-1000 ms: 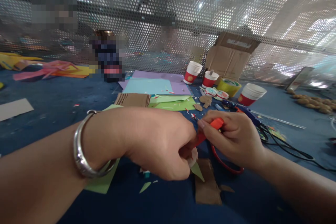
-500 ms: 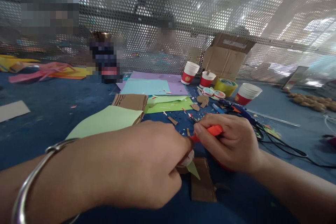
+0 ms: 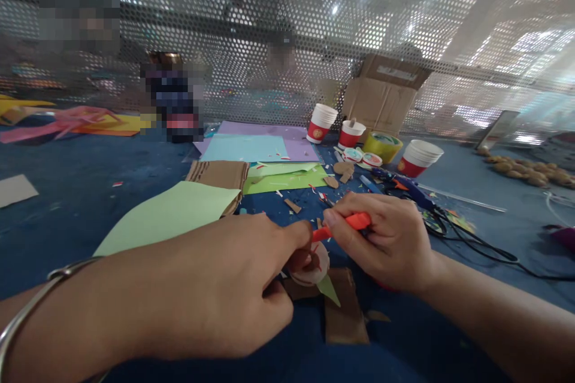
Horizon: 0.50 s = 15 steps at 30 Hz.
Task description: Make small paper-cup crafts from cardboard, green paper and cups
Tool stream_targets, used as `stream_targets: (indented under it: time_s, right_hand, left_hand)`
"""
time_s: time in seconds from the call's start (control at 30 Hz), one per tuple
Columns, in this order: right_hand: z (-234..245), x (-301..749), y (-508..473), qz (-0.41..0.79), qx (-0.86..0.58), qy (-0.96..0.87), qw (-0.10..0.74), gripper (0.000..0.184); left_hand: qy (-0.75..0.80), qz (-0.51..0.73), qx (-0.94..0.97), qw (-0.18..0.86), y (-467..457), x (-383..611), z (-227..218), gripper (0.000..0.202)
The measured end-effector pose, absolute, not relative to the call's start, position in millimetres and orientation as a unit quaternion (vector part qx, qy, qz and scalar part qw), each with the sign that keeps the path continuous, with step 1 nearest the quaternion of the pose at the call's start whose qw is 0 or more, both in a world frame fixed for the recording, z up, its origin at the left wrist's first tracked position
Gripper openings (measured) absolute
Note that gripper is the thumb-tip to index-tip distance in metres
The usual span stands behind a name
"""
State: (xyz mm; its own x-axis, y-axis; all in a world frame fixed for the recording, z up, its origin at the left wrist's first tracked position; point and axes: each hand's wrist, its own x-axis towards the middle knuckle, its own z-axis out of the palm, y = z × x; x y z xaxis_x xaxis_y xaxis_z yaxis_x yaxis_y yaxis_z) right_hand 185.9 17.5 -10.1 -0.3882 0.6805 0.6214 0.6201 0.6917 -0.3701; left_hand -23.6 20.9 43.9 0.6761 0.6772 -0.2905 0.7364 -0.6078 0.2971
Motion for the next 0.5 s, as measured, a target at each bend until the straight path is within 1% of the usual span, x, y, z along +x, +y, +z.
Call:
stream_targets:
  time_s: [0.2,0.3,0.5]
  right_hand:
    - [-7.9,186.4,14.3,0.065,-0.394,-0.835,0.379,0.027]
    - [-7.9,186.7,14.8,0.081,-0.396,-0.827,0.391,0.027]
    - [-10.0,184.2,18.8,0.107,-0.38,-0.814,0.426,0.027]
  left_hand:
    - [0.388,-0.062,0.898,0.197,22.3,-26.7,39.2,0.016]
    - [0.39,-0.069,0.898,0.193,20.1,-26.2,38.7,0.016]
    - [0.374,-0.074,0.907,0.179,13.2,-30.0,43.3,0.029]
